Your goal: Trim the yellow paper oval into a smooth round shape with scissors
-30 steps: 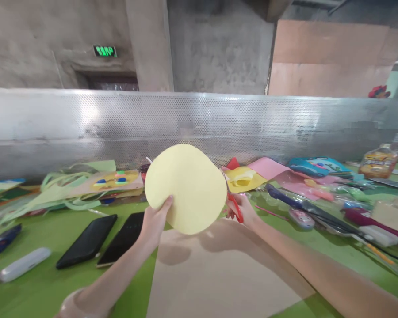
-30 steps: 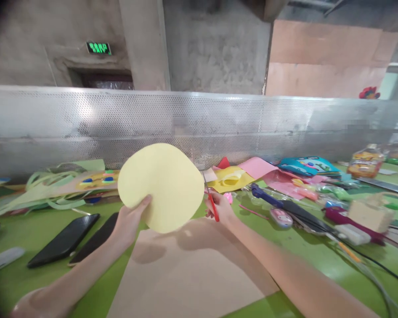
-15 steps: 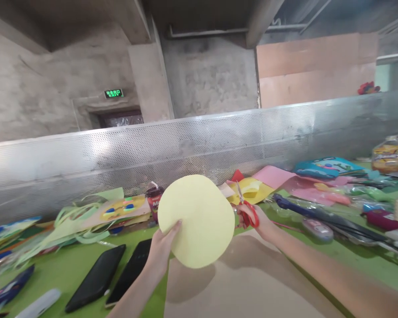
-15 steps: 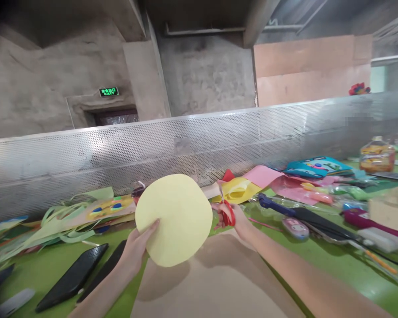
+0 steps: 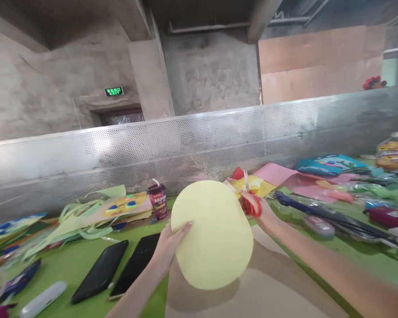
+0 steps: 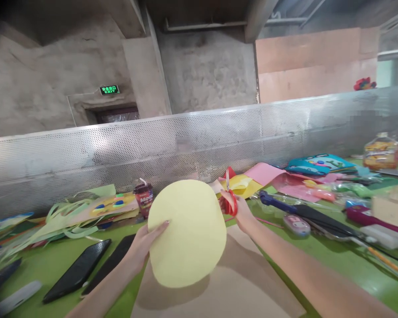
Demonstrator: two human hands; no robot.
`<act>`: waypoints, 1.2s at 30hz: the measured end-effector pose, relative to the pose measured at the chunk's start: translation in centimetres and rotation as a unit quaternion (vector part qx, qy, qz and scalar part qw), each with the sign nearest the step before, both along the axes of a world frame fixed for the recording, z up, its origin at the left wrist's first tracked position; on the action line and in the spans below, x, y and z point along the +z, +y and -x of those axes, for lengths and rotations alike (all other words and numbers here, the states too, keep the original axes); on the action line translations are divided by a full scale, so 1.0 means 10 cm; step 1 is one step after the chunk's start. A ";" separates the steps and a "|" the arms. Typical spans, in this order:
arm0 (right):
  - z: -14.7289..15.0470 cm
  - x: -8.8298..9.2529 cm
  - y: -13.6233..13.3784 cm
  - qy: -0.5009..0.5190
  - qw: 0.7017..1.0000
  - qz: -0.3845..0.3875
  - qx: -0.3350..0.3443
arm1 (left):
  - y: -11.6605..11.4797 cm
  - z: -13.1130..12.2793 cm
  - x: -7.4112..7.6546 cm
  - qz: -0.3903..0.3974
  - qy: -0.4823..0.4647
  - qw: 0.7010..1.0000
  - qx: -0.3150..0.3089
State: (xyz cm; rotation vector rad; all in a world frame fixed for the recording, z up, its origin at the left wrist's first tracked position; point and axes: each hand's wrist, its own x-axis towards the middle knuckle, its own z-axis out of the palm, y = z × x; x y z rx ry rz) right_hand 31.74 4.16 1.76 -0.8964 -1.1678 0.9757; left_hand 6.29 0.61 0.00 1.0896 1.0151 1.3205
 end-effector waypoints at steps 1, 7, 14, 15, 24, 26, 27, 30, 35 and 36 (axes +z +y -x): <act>-0.02 0.02 0.01 0.026 1.000 0.002 0.015 | -0.01 0.00 -0.01 0.005 0.015 0.999 -0.033; -0.13 0.08 -0.04 -0.010 0.986 0.023 0.167 | -0.10 0.00 -0.06 0.014 0.124 0.959 -0.256; -0.05 0.08 -0.26 -0.180 0.955 0.038 0.234 | -0.19 -0.04 -0.01 -0.010 0.161 0.946 -0.280; -0.05 0.08 -0.26 -0.181 0.956 0.039 0.228 | -0.18 -0.04 -0.02 -0.004 0.161 0.949 -0.270; -0.09 0.04 -0.07 -0.161 0.974 0.017 0.157 | 0.02 0.01 -0.10 0.047 0.044 0.987 -0.146; -0.06 0.04 -0.04 -0.108 0.991 0.004 0.084 | 0.07 0.05 -0.09 0.063 -0.035 0.992 -0.104; -0.04 0.05 -0.03 -0.085 0.995 -0.004 0.053 | 0.09 0.07 -0.07 0.074 -0.065 0.991 -0.090; 0.00 0.06 -0.03 -0.040 0.999 -0.017 0.014 | 0.11 0.08 -0.04 0.075 -0.084 0.991 -0.068; -0.02 0.03 -0.01 -0.034 0.999 -0.007 0.022 | 0.13 0.06 -0.04 -0.012 -0.046 0.995 0.091; -0.03 0.01 0.00 -0.053 0.998 -0.004 0.029 | 0.15 0.07 -0.05 -0.029 -0.053 0.992 0.112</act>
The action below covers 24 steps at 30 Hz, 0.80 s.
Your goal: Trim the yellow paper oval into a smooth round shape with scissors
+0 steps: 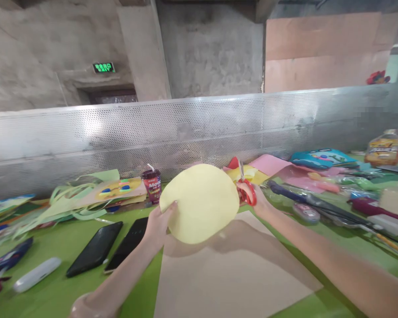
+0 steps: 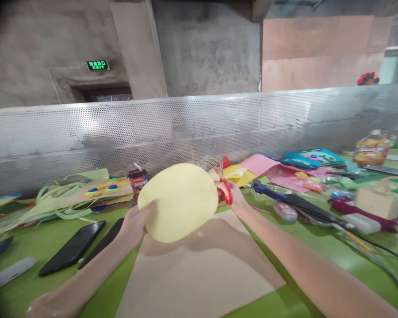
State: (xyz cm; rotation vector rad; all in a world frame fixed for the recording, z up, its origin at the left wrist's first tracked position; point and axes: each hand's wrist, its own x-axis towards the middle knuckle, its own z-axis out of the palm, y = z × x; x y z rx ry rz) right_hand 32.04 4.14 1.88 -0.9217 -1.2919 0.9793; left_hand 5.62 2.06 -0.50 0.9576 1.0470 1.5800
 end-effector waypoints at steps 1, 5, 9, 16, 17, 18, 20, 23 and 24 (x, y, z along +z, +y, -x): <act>-0.01 -0.02 0.01 -0.021 1.000 0.002 0.009 | 0.02 0.02 -0.01 -0.014 -0.008 1.000 0.016; 0.00 -0.13 0.02 -0.110 0.993 0.012 0.043 | 0.10 0.10 -0.03 -0.018 -0.030 0.998 0.052; 0.03 -0.18 -0.03 -0.137 0.990 0.016 0.028 | 0.11 0.12 -0.02 -0.009 -0.046 0.998 0.045; 0.04 -0.18 -0.01 -0.115 0.992 0.015 0.056 | 0.05 0.05 0.00 -0.021 -0.050 0.998 0.023; 0.04 -0.19 -0.01 -0.115 0.992 0.015 0.057 | 0.05 0.05 0.00 -0.022 -0.052 0.998 0.021; 0.03 -0.19 0.00 -0.115 0.992 0.013 0.058 | 0.05 0.04 0.00 -0.023 -0.053 0.998 0.019; 0.01 -0.19 0.01 -0.115 0.991 0.005 0.063 | 0.05 0.05 0.00 -0.023 -0.054 0.998 0.019; -0.02 -0.20 0.03 -0.123 0.990 -0.004 0.071 | 0.05 0.06 0.00 -0.020 -0.056 0.998 0.019; -0.03 -0.20 0.04 -0.130 0.989 -0.002 0.071 | 0.05 0.06 0.00 -0.018 -0.057 0.998 0.019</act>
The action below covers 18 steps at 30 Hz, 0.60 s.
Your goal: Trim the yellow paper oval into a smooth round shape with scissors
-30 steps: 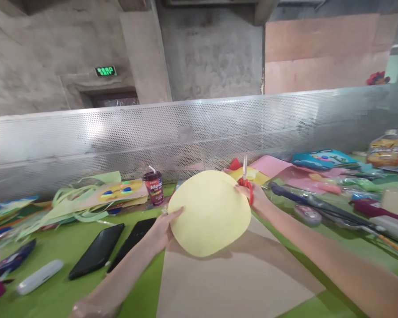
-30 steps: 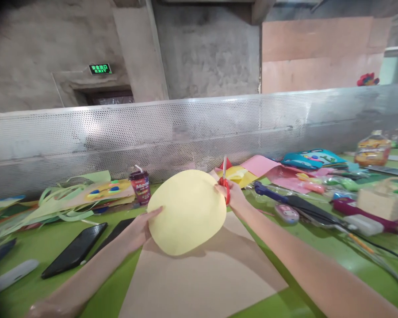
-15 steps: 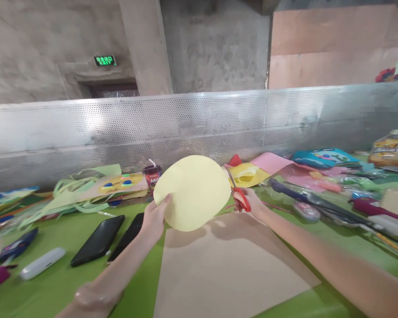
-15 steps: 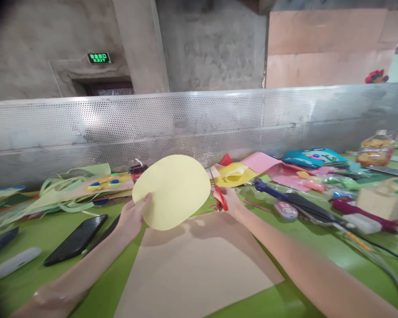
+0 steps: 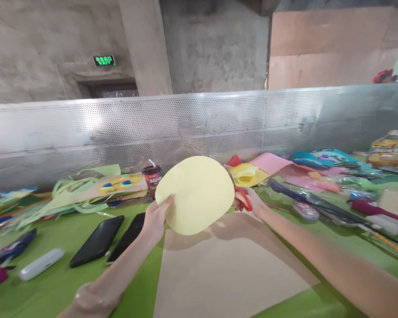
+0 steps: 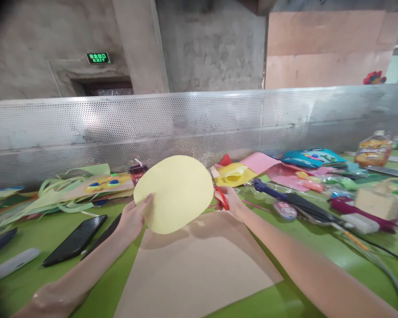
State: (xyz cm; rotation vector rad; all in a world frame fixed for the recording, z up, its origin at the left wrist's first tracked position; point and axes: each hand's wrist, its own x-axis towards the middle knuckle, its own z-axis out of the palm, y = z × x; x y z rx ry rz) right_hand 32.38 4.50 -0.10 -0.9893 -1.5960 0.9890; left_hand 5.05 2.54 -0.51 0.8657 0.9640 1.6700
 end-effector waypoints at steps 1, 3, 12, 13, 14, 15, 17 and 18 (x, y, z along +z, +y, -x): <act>-0.01 0.00 0.00 -0.008 1.000 0.004 -0.002 | 0.00 0.00 0.00 0.000 0.000 1.000 -0.001; -0.02 0.02 -0.01 -0.024 1.000 0.009 -0.004 | 0.00 0.00 0.00 -0.002 0.001 1.000 -0.004; -0.01 0.06 -0.05 -0.045 0.999 0.006 0.022 | 0.01 0.01 -0.02 -0.002 0.012 1.000 0.001; -0.01 0.06 -0.05 -0.046 0.999 0.005 0.024 | 0.02 0.02 -0.02 -0.003 0.012 1.000 0.001; -0.02 0.05 -0.04 -0.046 0.999 0.003 0.024 | 0.02 0.02 -0.03 -0.003 0.013 1.000 0.002; -0.02 0.04 -0.03 -0.047 0.999 0.002 0.023 | 0.03 0.02 -0.03 -0.003 0.013 1.000 0.002; -0.02 0.04 -0.01 -0.049 0.999 0.000 0.017 | 0.02 0.02 -0.03 -0.003 0.015 1.000 0.001; -0.02 0.04 -0.01 -0.049 0.999 0.000 0.014 | 0.02 0.02 -0.03 -0.003 0.015 1.000 0.001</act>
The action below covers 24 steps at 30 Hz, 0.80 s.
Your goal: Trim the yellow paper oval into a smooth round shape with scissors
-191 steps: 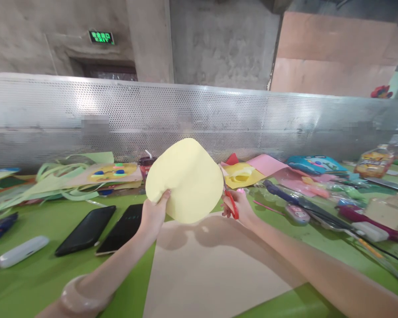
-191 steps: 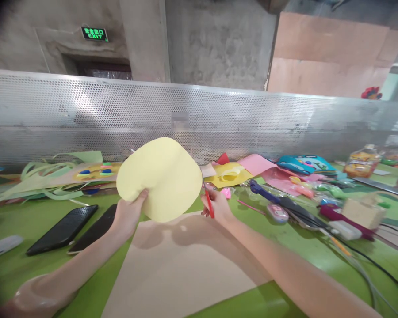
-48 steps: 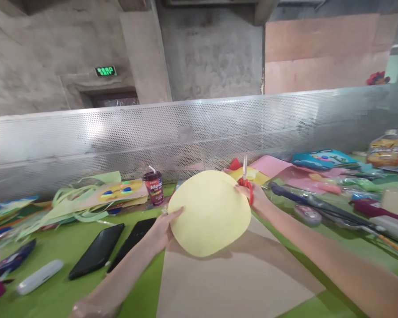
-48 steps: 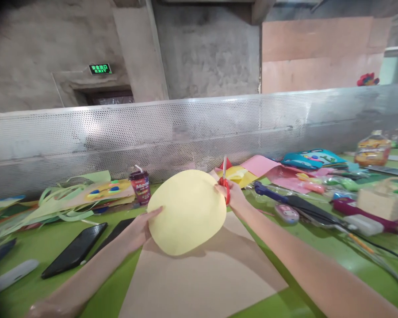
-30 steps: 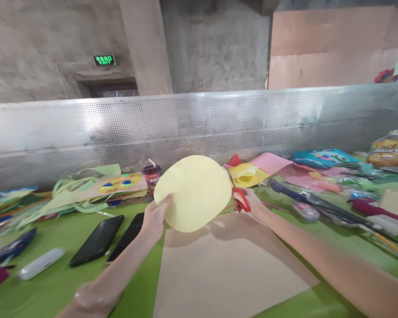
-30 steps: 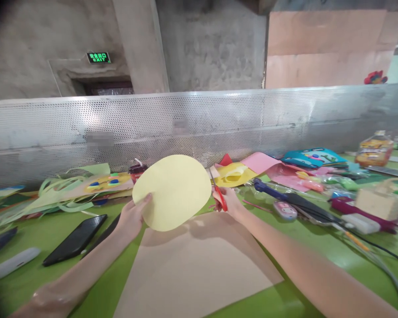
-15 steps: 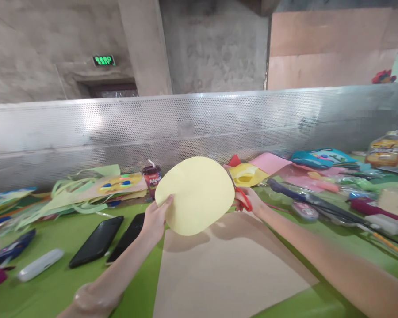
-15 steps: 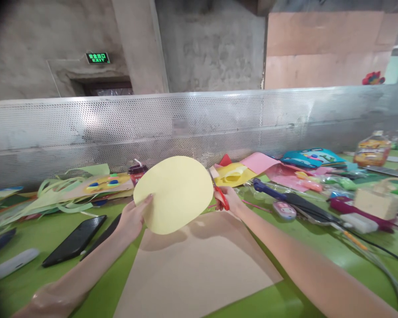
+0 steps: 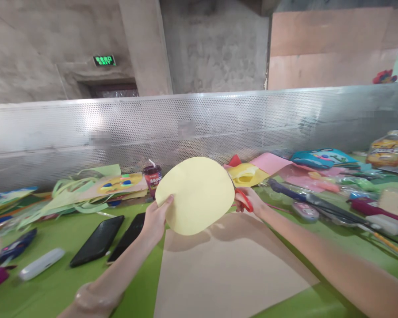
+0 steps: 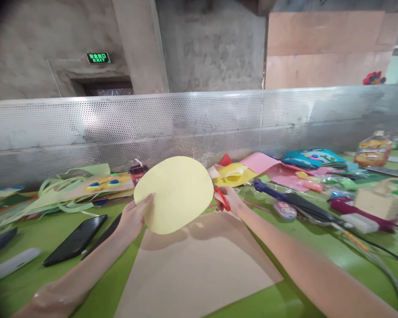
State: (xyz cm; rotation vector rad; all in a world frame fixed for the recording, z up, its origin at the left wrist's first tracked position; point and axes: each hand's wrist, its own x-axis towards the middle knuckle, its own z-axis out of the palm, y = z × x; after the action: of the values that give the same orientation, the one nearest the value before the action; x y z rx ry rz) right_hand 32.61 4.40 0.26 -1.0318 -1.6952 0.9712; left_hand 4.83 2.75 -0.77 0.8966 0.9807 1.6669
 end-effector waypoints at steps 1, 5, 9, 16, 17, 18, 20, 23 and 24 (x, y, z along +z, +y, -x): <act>0.00 0.00 0.00 0.000 1.000 0.000 -0.001 | 0.00 0.00 0.00 0.000 0.000 1.000 0.000; 0.01 0.01 -0.01 0.011 1.000 0.005 0.009 | -0.01 -0.01 0.01 0.006 -0.003 1.000 0.008; 0.01 0.01 -0.02 0.015 1.000 0.006 0.013 | 0.00 0.00 0.01 0.002 -0.007 1.000 0.012; 0.01 0.03 -0.03 -0.004 1.000 0.002 0.004 | 0.00 0.00 0.01 -0.005 -0.004 1.000 0.011; 0.02 0.03 -0.04 -0.004 1.000 0.002 0.005 | 0.00 0.00 0.01 -0.006 -0.004 1.000 0.012; 0.02 0.04 -0.04 -0.005 1.000 0.004 0.004 | 0.00 -0.01 0.02 -0.008 -0.005 1.000 0.012; 0.03 0.05 -0.06 -0.009 1.000 0.004 -0.004 | 0.00 -0.01 0.02 -0.011 -0.007 1.000 0.008; 0.04 0.05 -0.06 -0.015 1.000 0.004 -0.013 | 0.01 0.00 0.01 -0.011 -0.006 1.000 0.006; 0.04 0.05 -0.06 -0.015 1.000 0.003 -0.012 | 0.01 0.00 0.00 -0.011 -0.005 1.000 0.006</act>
State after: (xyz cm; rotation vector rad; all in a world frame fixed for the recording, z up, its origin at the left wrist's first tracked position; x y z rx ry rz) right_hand 32.24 3.83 0.75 -1.0729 -1.7022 0.9495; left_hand 4.79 2.88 -0.75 0.8978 0.9639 1.6950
